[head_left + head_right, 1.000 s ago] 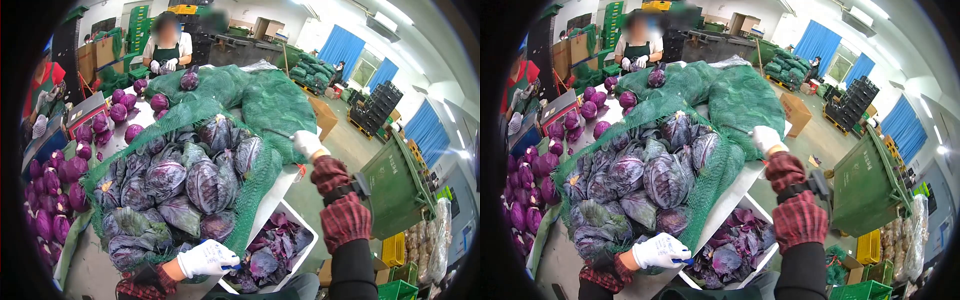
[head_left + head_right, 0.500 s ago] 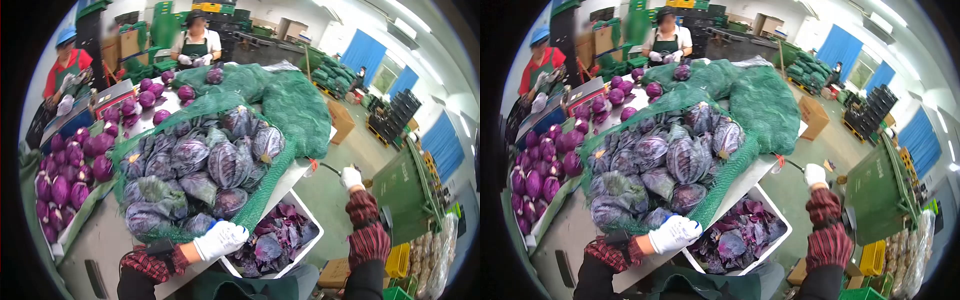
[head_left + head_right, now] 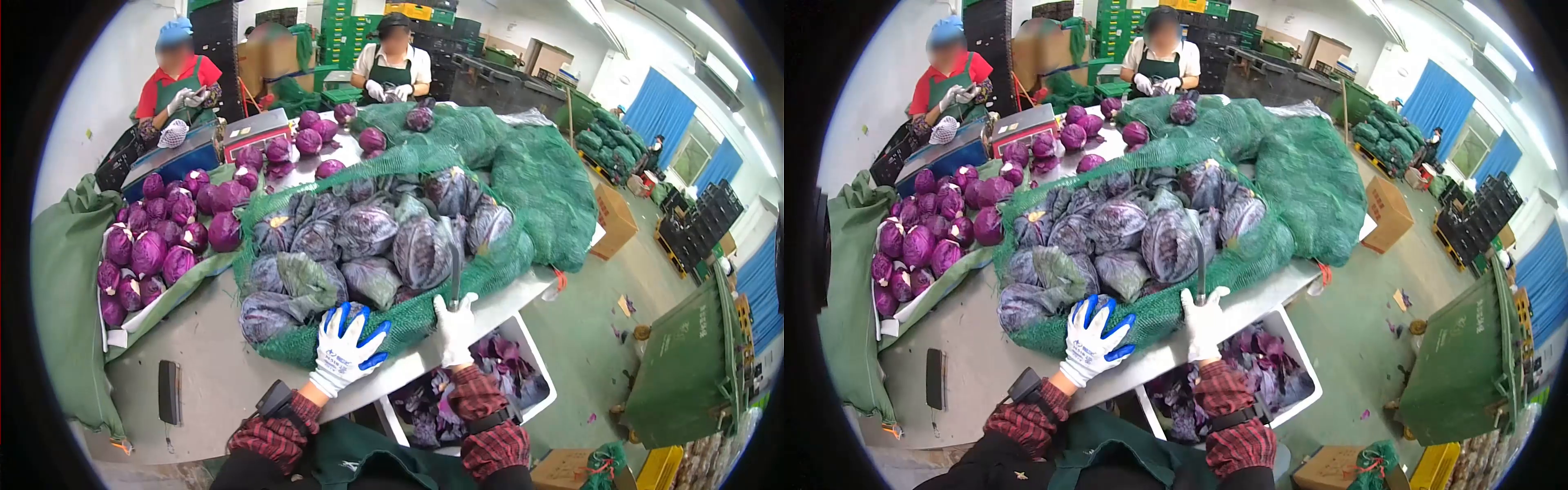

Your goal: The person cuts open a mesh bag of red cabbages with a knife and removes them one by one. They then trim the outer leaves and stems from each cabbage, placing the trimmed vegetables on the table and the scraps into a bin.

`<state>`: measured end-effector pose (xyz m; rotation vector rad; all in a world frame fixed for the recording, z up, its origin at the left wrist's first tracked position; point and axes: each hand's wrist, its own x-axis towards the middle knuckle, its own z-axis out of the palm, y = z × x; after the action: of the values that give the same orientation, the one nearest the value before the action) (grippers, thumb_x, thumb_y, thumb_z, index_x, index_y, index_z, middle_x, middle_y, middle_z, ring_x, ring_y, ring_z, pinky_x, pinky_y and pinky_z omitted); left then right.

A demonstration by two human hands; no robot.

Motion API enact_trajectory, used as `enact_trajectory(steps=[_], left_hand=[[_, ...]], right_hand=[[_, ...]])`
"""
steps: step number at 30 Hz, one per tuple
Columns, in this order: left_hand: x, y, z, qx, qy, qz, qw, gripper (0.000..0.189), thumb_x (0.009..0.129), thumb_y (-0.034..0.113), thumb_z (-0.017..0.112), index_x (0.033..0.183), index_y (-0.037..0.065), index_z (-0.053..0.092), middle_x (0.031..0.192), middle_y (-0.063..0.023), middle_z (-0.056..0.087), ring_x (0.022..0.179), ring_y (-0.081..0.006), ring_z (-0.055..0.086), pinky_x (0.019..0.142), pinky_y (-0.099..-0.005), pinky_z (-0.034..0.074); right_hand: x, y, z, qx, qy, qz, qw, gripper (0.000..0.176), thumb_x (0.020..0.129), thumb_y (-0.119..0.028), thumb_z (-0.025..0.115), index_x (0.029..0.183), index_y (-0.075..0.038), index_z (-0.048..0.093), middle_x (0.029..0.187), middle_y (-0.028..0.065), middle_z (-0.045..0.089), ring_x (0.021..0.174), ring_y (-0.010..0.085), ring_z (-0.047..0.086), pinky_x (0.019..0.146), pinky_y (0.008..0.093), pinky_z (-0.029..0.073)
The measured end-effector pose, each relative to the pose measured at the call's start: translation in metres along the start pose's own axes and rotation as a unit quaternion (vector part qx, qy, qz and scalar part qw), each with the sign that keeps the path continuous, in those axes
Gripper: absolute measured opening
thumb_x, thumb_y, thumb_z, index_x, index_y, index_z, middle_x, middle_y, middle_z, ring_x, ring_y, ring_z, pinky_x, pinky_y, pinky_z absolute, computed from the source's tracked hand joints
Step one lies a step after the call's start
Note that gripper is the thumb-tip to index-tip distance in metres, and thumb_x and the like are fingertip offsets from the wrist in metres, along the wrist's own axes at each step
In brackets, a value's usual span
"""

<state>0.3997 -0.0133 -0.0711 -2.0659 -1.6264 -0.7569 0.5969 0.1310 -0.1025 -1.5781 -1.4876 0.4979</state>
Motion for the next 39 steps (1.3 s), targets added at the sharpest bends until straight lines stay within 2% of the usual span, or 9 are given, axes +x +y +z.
enact_trajectory(steps=[2, 10, 14, 16, 19, 24, 28, 34, 39], left_hand=[[0.005, -0.011, 0.013, 0.011, 0.049, 0.030, 0.998, 0.047, 0.072, 0.050, 0.067, 0.115, 0.030, 0.067, 0.128, -0.0131, 0.050, 0.121, -0.0435, 0.041, 0.096, -0.0625, 0.036], [0.059, -0.067, 0.063, 0.017, 0.024, 0.003, 1.000, 0.055, 0.074, 0.052, 0.064, 0.125, 0.031, 0.061, 0.127, -0.0130, 0.053, 0.121, -0.0429, 0.041, 0.100, -0.0604, 0.032], [0.082, -0.061, 0.050, 0.008, -0.037, -0.083, 0.996, 0.085, 0.066, 0.040, 0.077, 0.142, 0.027, 0.042, 0.125, -0.0089, 0.053, 0.121, -0.0328, 0.043, 0.105, -0.0544, 0.028], [0.077, -0.042, 0.029, -0.003, -0.062, -0.007, 0.998, 0.085, 0.065, 0.035, 0.077, 0.142, 0.023, 0.042, 0.116, -0.0069, 0.056, 0.116, -0.0305, 0.046, 0.105, -0.0541, 0.028], [0.052, -0.009, 0.036, -0.010, -0.165, 0.015, 0.986, 0.058, 0.077, 0.033, 0.066, 0.130, 0.014, 0.053, 0.092, -0.0061, 0.062, 0.093, -0.0251, 0.059, 0.086, -0.0441, 0.041], [0.006, 0.051, 0.027, -0.099, -0.145, -0.046, 0.983, 0.040, 0.086, 0.029, 0.055, 0.123, 0.012, 0.057, 0.084, -0.0105, 0.065, 0.076, -0.0276, 0.064, 0.068, -0.0439, 0.047], [0.000, 0.065, 0.020, -0.109, -0.132, -0.048, 0.984, 0.034, 0.083, 0.024, 0.056, 0.114, 0.011, 0.060, 0.084, -0.0098, 0.062, 0.078, -0.0286, 0.059, 0.069, -0.0432, 0.045], [-0.044, 0.025, 0.016, -0.120, -0.185, -0.017, 0.975, 0.036, 0.081, 0.031, 0.058, 0.111, 0.011, 0.059, 0.092, -0.0097, 0.061, 0.089, -0.0306, 0.056, 0.083, -0.0451, 0.041], [-0.073, -0.032, -0.027, -0.018, -0.210, -0.073, 0.975, 0.029, 0.081, 0.031, 0.060, 0.104, 0.014, 0.062, 0.092, -0.0082, 0.060, 0.091, -0.0277, 0.055, 0.083, -0.0449, 0.039]], right_hand=[[0.004, -0.026, -0.004, 0.000, -0.008, 0.086, 0.996, 0.064, 0.084, -0.037, 0.067, 0.121, 0.009, 0.044, 0.079, 0.0209, 0.064, 0.074, 0.0355, 0.064, 0.070, 0.0409, 0.049], [0.064, -0.015, 0.036, -0.136, 0.040, 0.032, 0.989, 0.046, 0.085, -0.038, 0.063, 0.104, 0.000, 0.048, 0.091, 0.0254, 0.059, 0.075, 0.0440, 0.064, 0.068, 0.0498, 0.053], [0.054, -0.015, -0.024, 0.074, -0.102, 0.066, 0.990, 0.047, 0.081, -0.040, 0.069, 0.097, 0.002, 0.055, 0.085, 0.0197, 0.062, 0.072, 0.0319, 0.062, 0.070, 0.0393, 0.051], [0.045, -0.005, -0.047, 0.045, -0.019, 0.025, 0.998, 0.043, 0.083, -0.035, 0.069, 0.101, 0.001, 0.055, 0.084, 0.0144, 0.061, 0.074, 0.0241, 0.058, 0.071, 0.0362, 0.049], [0.040, 0.015, -0.072, -0.009, 0.086, -0.139, 0.986, 0.040, 0.087, -0.023, 0.065, 0.116, -0.001, 0.049, 0.086, 0.0125, 0.060, 0.075, 0.0249, 0.060, 0.071, 0.0384, 0.050], [0.000, -0.004, -0.104, -0.102, 0.011, -0.117, 0.988, 0.041, 0.088, -0.023, 0.062, 0.121, -0.002, 0.050, 0.095, 0.0180, 0.064, 0.077, 0.0342, 0.064, 0.067, 0.0410, 0.051], [-0.063, 0.037, -0.097, -0.235, -0.090, -0.116, 0.961, 0.025, 0.088, -0.024, 0.059, 0.097, -0.002, 0.052, 0.072, 0.0224, 0.063, 0.065, 0.0427, 0.063, 0.059, 0.0508, 0.051], [-0.147, 0.116, -0.133, -0.266, -0.122, -0.022, 0.956, 0.017, 0.087, -0.018, 0.056, 0.093, -0.003, 0.051, 0.070, 0.0235, 0.063, 0.066, 0.0424, 0.063, 0.058, 0.0510, 0.050], [-0.152, 0.044, -0.150, -0.243, -0.130, 0.016, 0.961, 0.022, 0.089, -0.024, 0.055, 0.097, -0.004, 0.053, 0.074, 0.0237, 0.063, 0.072, 0.0418, 0.064, 0.062, 0.0507, 0.051]])
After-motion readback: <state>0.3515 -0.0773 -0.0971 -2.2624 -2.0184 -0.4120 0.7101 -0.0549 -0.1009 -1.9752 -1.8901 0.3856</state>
